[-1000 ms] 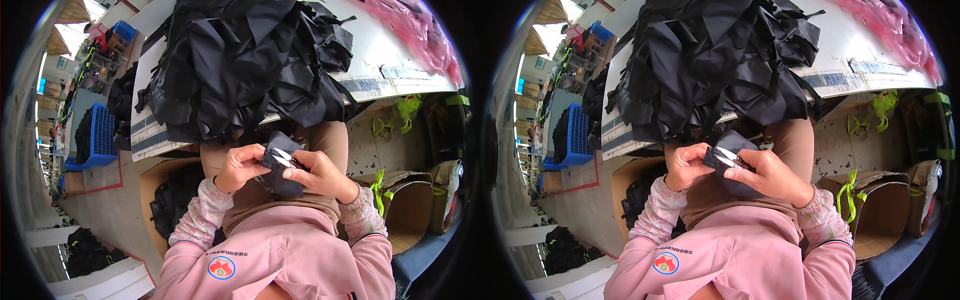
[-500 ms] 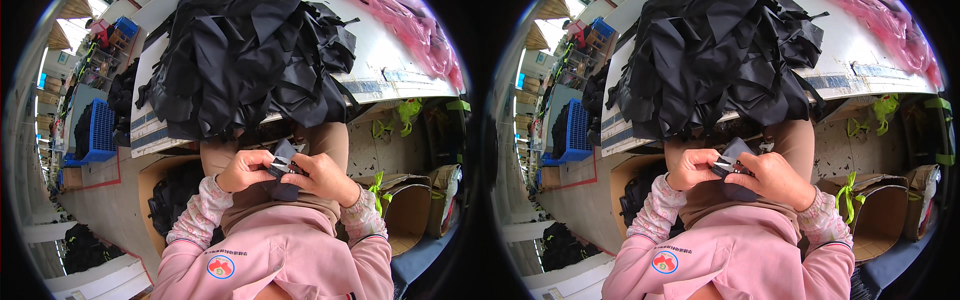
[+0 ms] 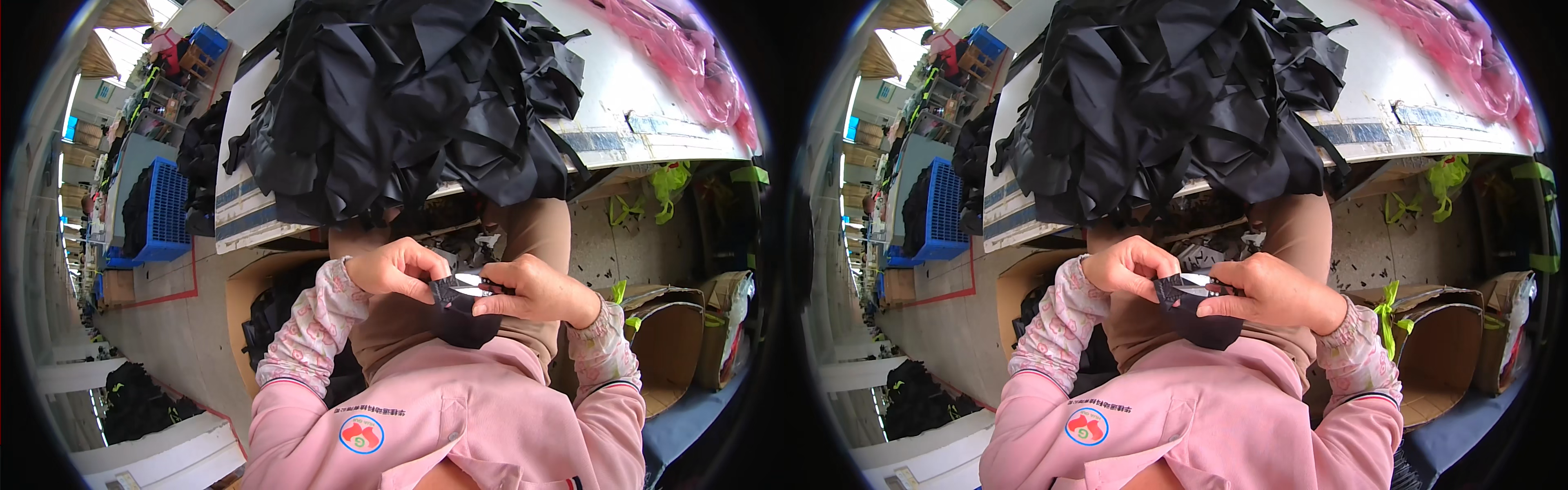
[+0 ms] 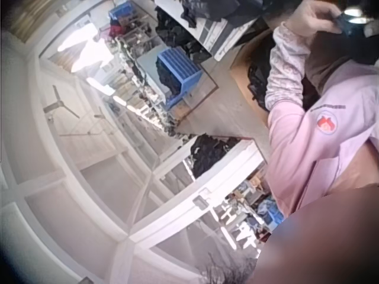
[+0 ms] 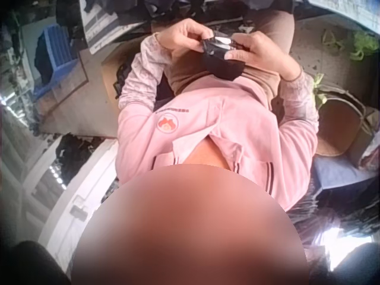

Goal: Cutting small pieces of black synthetic material using hand nippers in a factory workshop.

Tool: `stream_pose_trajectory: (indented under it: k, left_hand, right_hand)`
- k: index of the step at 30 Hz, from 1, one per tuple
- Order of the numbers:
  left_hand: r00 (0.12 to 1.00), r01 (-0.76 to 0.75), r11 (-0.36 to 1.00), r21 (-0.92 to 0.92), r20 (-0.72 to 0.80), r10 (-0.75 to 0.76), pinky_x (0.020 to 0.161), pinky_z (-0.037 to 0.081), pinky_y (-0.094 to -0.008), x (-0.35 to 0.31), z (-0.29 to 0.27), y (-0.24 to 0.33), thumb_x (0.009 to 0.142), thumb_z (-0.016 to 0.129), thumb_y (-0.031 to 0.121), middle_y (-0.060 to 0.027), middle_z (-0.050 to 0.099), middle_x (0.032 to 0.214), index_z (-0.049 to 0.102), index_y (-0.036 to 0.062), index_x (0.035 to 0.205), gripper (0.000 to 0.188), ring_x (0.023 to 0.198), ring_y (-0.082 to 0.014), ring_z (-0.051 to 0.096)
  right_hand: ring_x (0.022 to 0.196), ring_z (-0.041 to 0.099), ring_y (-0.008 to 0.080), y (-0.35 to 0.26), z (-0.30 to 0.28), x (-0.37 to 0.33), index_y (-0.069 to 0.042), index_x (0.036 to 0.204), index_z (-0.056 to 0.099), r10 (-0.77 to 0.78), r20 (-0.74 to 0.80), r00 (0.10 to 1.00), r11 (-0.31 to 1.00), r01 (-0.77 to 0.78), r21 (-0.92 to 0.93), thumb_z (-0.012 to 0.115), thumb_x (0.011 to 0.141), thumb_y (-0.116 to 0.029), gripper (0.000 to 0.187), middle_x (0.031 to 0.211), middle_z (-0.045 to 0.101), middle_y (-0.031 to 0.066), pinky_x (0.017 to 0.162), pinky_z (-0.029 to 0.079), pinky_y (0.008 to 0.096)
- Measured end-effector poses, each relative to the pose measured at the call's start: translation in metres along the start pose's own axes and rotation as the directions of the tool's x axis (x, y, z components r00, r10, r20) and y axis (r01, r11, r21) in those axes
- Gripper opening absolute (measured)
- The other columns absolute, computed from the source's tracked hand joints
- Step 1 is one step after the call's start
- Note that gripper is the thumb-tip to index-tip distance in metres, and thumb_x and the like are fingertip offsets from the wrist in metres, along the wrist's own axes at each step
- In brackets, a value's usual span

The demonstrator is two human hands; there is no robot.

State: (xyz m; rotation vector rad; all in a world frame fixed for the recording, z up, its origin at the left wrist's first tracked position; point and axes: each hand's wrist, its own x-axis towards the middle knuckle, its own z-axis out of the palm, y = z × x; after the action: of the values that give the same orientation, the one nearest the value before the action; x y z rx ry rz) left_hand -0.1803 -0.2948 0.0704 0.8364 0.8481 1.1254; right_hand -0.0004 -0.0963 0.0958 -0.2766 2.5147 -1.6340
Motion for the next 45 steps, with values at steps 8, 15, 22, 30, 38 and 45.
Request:
stream_pose_trajectory:
  k: [8, 15, 22, 30, 38, 45]
  left_hand:
    - [0.96, 0.188, 0.982, -0.005, 0.212, -0.182, 0.078, 0.045, -0.0278, 0.009, -0.01, 0.005, 0.083, 0.068, 0.002, -0.0084, 0.063, 0.089, 0.066, -0.0051, 0.087, 0.008, 0.085, -0.0162, 0.058]
    - [0.934, 0.193, 0.979, 0.071, 0.292, -0.205, 0.074, 0.043, -0.0232, 0.015, -0.004, -0.001, 0.085, 0.068, 0.006, -0.0005, 0.062, 0.082, 0.066, -0.0025, 0.089, 0.01, 0.079, -0.0067, 0.053]
    - [0.925, 0.193, 0.968, 0.161, 0.301, -0.234, 0.073, 0.043, -0.023, 0.014, -0.002, -0.001, 0.084, 0.068, 0.004, 0.0008, 0.062, 0.082, 0.066, -0.0015, 0.09, 0.008, 0.078, -0.0062, 0.053]
    - [0.914, -0.014, 0.997, 0.077, -0.404, 0.044, 0.086, 0.045, -0.0241, 0.007, 0.015, -0.018, 0.085, 0.064, -0.001, -0.0034, 0.065, 0.096, 0.066, -0.0023, 0.096, 0.011, 0.091, -0.0103, 0.058]
    - [0.806, -0.188, 0.971, 0.145, -0.543, 0.237, 0.086, 0.044, -0.0244, 0.014, 0.034, -0.021, 0.085, 0.062, -0.005, -0.0018, 0.064, 0.095, 0.066, -0.0022, 0.097, 0.013, 0.09, -0.0105, 0.058]
    - [0.809, -0.172, 0.966, 0.195, -0.531, 0.251, 0.081, 0.045, -0.0224, 0.013, 0.035, -0.017, 0.087, 0.063, -0.003, -0.0004, 0.062, 0.095, 0.065, -0.0013, 0.094, 0.008, 0.088, -0.007, 0.055]
  right_hand:
    - [0.052, 0.055, 0.0358, -0.002, 0.001, 0.0, -0.002, 0.083, 0.062, -0.101, 0.06, 0.993, 0.983, 0.109, -0.146, 0.068, 0.084, -0.042, 0.041, 0.055, 0.053, 0.0132, 0.049, 0.042, 0.0412]
    - [0.054, 0.056, 0.0368, -0.006, 0.007, 0.005, -0.003, 0.083, 0.061, -0.101, 0.111, 0.989, 0.981, 0.117, -0.155, 0.068, 0.085, -0.041, 0.039, 0.056, 0.055, 0.0155, 0.051, 0.043, 0.0431]
    - [0.055, 0.056, 0.038, 0.0, 0.004, 0.002, -0.002, 0.078, 0.061, -0.064, 0.148, 0.987, 0.984, 0.087, -0.154, 0.067, 0.085, -0.041, 0.04, 0.057, 0.055, 0.0167, 0.051, 0.044, 0.0434]
    - [0.054, 0.057, 0.0362, -0.002, 0.015, -0.008, -0.002, 0.077, 0.055, 0.041, -0.289, 0.956, 0.978, -0.097, -0.184, 0.072, 0.082, -0.035, 0.037, 0.056, 0.055, 0.015, 0.049, 0.044, 0.0403]
    - [0.052, 0.062, 0.0294, -0.002, 0.032, 0.003, -0.004, 0.081, 0.053, -0.086, -0.417, 0.905, 0.929, -0.079, -0.363, 0.073, 0.081, -0.034, 0.036, 0.063, 0.063, 0.0091, 0.048, 0.048, 0.0371]
    - [0.05, 0.054, 0.0346, 0.001, 0.022, -0.001, 0.0, 0.081, 0.055, 0.031, -0.369, 0.929, 0.985, -0.092, -0.147, 0.076, 0.08, -0.028, 0.034, 0.058, 0.054, 0.0154, 0.047, 0.04, 0.0384]
